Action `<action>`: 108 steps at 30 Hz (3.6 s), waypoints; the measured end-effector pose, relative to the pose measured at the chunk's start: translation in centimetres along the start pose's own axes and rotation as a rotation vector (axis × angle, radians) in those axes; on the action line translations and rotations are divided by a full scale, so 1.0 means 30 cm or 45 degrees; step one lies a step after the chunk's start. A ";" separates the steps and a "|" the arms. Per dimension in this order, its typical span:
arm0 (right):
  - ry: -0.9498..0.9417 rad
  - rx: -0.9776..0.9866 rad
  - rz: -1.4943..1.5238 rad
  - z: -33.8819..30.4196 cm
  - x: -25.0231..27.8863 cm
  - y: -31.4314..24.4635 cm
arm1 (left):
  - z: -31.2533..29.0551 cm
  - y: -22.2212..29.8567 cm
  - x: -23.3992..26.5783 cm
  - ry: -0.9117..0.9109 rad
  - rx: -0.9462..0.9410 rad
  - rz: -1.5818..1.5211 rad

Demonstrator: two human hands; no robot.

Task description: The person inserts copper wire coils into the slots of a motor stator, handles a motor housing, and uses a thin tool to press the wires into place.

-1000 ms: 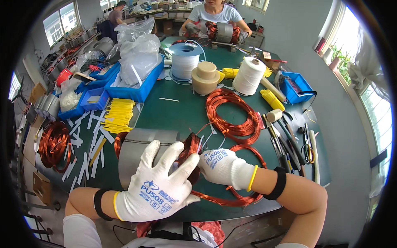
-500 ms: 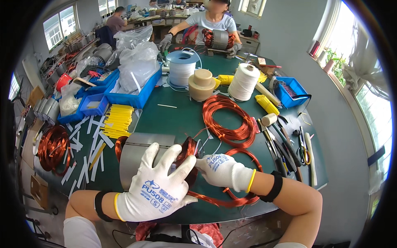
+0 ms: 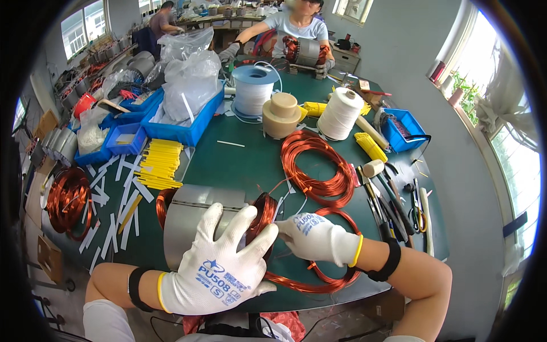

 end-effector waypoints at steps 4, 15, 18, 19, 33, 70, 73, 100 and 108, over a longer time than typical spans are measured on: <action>0.067 -0.041 -0.058 0.032 -0.054 0.013 | 0.009 0.000 -0.005 0.013 -0.003 -0.018; -0.005 -0.032 -0.094 -0.011 -0.032 0.007 | -0.008 0.013 0.016 -0.165 0.001 0.072; 0.037 -0.014 0.030 -0.005 -0.010 0.002 | -0.012 -0.003 0.019 -0.020 -0.094 -0.018; 0.037 0.044 0.043 0.010 -0.053 0.051 | -0.019 -0.011 0.023 0.120 -0.195 -0.115; 0.111 -0.056 -0.080 -0.005 -0.085 0.017 | -0.308 -0.388 0.007 -0.506 0.626 -1.443; 0.153 -0.100 -0.011 0.012 -0.075 -0.014 | -0.263 -0.386 0.019 -0.698 0.698 -1.407; 0.154 -0.109 -0.015 0.009 -0.060 -0.027 | -0.264 -0.389 0.012 -0.628 0.576 -1.368; 0.010 -0.355 0.054 0.008 -0.041 -0.024 | -0.238 -0.429 -0.008 -0.565 0.086 -1.238; 0.071 -0.307 0.131 0.007 -0.068 -0.031 | -0.241 -0.425 0.011 -0.584 0.221 -1.275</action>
Point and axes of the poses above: each hand's wrist, its own z-axis towards the middle knuckle, its own x-axis out of the back of the hand, y = z × x, the point moved 1 cm from there along z, towards the middle knuckle, and after that the axes turned 13 degrees about -z, right-handed, at the moved point
